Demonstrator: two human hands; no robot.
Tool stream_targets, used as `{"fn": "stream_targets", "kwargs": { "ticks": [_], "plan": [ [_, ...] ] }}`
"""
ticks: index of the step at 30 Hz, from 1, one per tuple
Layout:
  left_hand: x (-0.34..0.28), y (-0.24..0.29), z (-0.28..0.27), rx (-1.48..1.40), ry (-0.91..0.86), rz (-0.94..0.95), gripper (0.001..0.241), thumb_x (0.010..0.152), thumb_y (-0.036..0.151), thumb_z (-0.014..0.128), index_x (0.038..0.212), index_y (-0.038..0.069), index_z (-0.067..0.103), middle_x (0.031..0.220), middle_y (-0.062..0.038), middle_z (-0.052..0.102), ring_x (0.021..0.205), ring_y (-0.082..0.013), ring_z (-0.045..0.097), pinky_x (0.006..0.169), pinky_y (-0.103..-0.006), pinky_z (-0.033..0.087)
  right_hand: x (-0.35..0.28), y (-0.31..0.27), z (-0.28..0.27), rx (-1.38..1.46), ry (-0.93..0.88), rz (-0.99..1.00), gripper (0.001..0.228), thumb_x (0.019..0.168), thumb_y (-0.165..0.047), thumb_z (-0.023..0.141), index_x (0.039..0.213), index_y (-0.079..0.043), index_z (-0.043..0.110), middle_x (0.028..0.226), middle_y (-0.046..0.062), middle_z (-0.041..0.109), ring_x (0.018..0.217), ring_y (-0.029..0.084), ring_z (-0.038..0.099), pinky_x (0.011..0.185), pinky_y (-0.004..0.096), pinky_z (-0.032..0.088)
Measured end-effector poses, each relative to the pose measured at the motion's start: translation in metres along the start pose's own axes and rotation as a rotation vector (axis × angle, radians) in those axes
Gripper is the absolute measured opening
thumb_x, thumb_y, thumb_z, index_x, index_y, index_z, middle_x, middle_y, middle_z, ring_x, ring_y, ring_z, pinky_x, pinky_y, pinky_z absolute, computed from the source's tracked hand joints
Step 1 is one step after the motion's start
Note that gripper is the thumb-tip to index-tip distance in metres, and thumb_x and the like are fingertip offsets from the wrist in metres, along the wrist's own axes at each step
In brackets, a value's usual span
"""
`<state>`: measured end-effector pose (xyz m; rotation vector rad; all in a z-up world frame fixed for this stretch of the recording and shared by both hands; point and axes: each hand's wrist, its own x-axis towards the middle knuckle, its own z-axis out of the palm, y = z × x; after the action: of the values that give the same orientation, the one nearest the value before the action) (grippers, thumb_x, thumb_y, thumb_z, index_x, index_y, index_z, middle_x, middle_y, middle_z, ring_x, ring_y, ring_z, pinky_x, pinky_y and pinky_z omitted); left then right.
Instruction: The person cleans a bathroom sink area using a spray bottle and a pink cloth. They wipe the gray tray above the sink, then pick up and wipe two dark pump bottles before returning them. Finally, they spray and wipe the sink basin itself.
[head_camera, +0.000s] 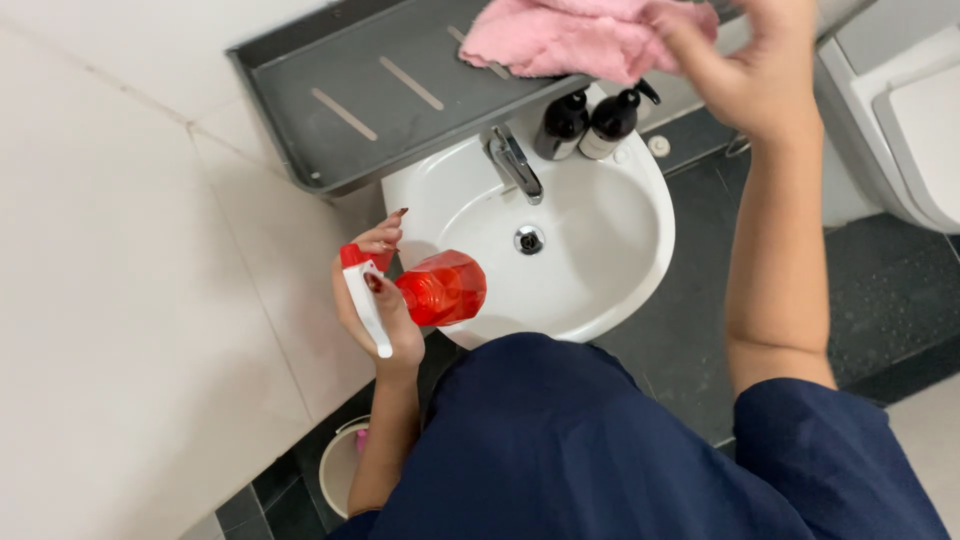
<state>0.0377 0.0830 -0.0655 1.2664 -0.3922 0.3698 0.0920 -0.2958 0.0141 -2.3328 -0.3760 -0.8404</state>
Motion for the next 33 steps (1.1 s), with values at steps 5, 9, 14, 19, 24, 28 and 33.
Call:
{"fn": "stream_targets", "kwargs": {
  "ticks": [5, 9, 14, 19, 24, 28, 33],
  "plan": [
    [0.011, -0.008, -0.016, 0.087, 0.070, 0.016, 0.037, 0.114, 0.034, 0.059, 0.120, -0.001, 0.051, 0.107, -0.016, 0.061, 0.108, -0.0255, 0.063, 0.114, -0.0517, 0.051, 0.062, -0.042, 0.028, 0.058, -0.415, -0.308, 0.044, 0.105, -0.009, 0.071, 0.148, -0.006, 0.061, 0.125, 0.014, 0.071, 0.095, 0.017, 0.068, 0.093, 0.034, 0.057],
    [0.025, 0.005, -0.014, 0.088, 0.131, 0.043, 0.052, 0.114, 0.021, 0.062, 0.150, 0.000, 0.030, 0.104, -0.012, 0.065, 0.098, -0.0200, 0.066, 0.107, -0.0472, 0.057, 0.076, -0.054, 0.052, -0.139, -0.504, -0.245, 0.049, 0.096, -0.014, 0.077, 0.143, -0.017, 0.067, 0.129, 0.014, 0.069, 0.106, 0.026, 0.063, 0.092, 0.043, 0.048],
    [0.024, -0.002, -0.016, 0.039, 0.057, -0.027, 0.081, 0.114, 0.017, 0.061, 0.171, 0.005, 0.005, 0.097, -0.010, 0.067, 0.095, -0.0191, 0.067, 0.102, -0.0449, 0.060, 0.073, -0.049, 0.081, -0.117, -0.489, -0.335, 0.047, 0.097, -0.011, 0.074, 0.143, -0.018, 0.067, 0.152, 0.010, 0.060, 0.134, 0.029, 0.054, 0.116, 0.045, 0.034],
    [0.027, -0.003, -0.016, -0.008, -0.033, -0.098, 0.081, 0.114, 0.012, 0.058, 0.172, 0.004, 0.002, 0.093, -0.008, 0.069, 0.093, -0.0163, 0.068, 0.103, -0.0406, 0.060, 0.089, -0.090, 0.130, 0.103, -0.554, -0.431, 0.049, 0.087, -0.010, 0.078, 0.135, -0.022, 0.074, 0.146, -0.001, 0.066, 0.118, 0.034, 0.050, 0.111, 0.045, 0.041],
    [0.032, 0.010, -0.012, 0.068, -0.087, -0.152, 0.088, 0.109, 0.012, 0.060, 0.168, 0.002, -0.005, 0.100, -0.011, 0.072, 0.095, -0.0181, 0.072, 0.100, -0.0342, 0.057, 0.103, -0.127, 0.173, 0.185, -0.587, -0.558, 0.046, 0.083, -0.011, 0.081, 0.128, -0.020, 0.077, 0.140, -0.001, 0.069, 0.120, 0.033, 0.051, 0.109, 0.046, 0.040],
    [0.032, 0.009, -0.012, 0.162, -0.081, -0.173, 0.090, 0.108, 0.014, 0.062, 0.168, 0.003, -0.005, 0.101, -0.013, 0.076, 0.097, -0.0193, 0.076, 0.096, -0.0308, 0.058, 0.113, -0.133, 0.163, 0.266, -0.723, -0.556, 0.031, 0.082, -0.006, 0.079, 0.111, -0.018, 0.079, 0.135, -0.001, 0.072, 0.117, 0.032, 0.052, 0.103, 0.044, 0.042],
    [0.033, 0.006, -0.014, 0.154, -0.071, -0.186, 0.091, 0.108, 0.014, 0.062, 0.168, 0.004, -0.006, 0.101, -0.014, 0.076, 0.096, -0.0187, 0.075, 0.094, -0.0297, 0.059, 0.115, -0.096, 0.100, 0.129, -0.856, -0.476, 0.022, 0.081, -0.005, 0.076, 0.099, -0.017, 0.079, 0.126, -0.002, 0.075, 0.116, 0.026, 0.059, 0.101, 0.041, 0.045]
  ]
}}
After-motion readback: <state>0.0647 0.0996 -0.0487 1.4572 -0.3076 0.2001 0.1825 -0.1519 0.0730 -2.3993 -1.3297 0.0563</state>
